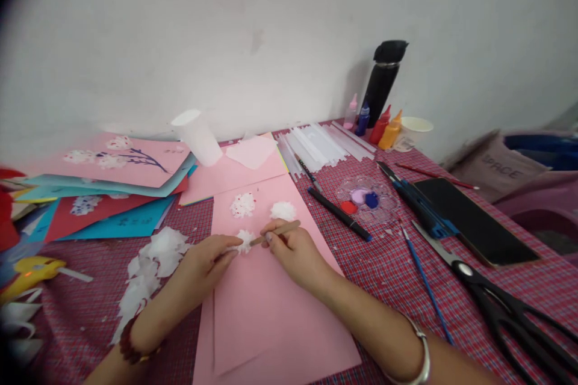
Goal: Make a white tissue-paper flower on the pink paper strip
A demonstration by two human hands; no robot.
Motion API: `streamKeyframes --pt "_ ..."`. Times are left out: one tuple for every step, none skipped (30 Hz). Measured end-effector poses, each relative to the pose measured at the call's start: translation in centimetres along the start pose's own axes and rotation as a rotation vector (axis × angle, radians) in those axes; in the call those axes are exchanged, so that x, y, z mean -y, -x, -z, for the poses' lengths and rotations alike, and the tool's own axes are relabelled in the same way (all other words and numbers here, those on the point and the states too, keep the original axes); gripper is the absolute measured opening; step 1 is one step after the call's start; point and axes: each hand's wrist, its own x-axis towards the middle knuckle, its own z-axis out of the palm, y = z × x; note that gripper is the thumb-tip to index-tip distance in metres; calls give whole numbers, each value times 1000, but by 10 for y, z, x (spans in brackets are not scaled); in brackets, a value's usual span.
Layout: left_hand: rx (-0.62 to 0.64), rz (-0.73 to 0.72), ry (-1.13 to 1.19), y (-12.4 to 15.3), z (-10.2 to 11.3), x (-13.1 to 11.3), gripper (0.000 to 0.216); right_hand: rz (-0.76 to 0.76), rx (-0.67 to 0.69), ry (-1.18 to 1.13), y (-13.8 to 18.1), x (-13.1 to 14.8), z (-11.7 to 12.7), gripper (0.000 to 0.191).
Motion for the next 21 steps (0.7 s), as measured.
streamKeyframes --pt "-3 14 18 -3 -2 1 24 -6 -4 2 0 0 0 16" --pt "-1 32 35 -6 -3 1 20 -9 -7 4 0 0 0 16" --pt "8 50 50 -8 -3 1 17 -8 -10 7 0 0 0 16" --pt "17 67 61 -11 -4 0 16 -5 -12 11 -1 0 0 16" --pt "24 82 68 -13 -4 -2 15 -1 -13 17 -1 0 0 16" --pt "31 96 74 -16 -5 -4 15 4 -14 24 -1 1 -1 16" --pt "35 111 77 -18 -5 -7 16 10 -15 30 -1 1 -1 17" --pt "40 128 78 -20 -5 -9 16 15 -17 33 -2 2 -1 17" --pt "45 145 76 -23 -5 -12 15 21 -18 33 -2 2 -1 17" --pt "52 162 70 -25 -5 -15 15 29 -19 28 -2 3 -1 18" --pt "60 178 62 -27 -4 -17 14 38 -19 21 -2 3 -1 18" --pt "68 191 52 -30 -3 -19 14 46 -16 9 -2 3 -1 19" --pt "78 202 39 -32 -2 -20 14 51 -13 -6 -2 3 0 19" --pt "92 209 23 -34 -1 -22 14 53 -11 -24 -2 2 0 19" --pt "106 213 5 -35 0 -22 15 50 -11 -45 -2 2 1 18" --pt "118 215 -16 -37 1 -22 15 41 -12 -69 -2 1 1 17" --pt "124 216 -37 -38 2 -22 16 27 -18 -92 -2 0 2 16" --pt "125 215 -58 -38 2 -21 17 9 -28 -116 -3 0 3 16" --pt "121 215 -77 -39 1 -20 17 -8 -41 -138 -3 -1 4 16" --pt "115 215 -89 -39 1 -19 17 -23 -58 -162 -4 -1 6 16" --pt "109 216 -88 -40 1 -19 17 -33 -78 -189 -4 -1 7 15"
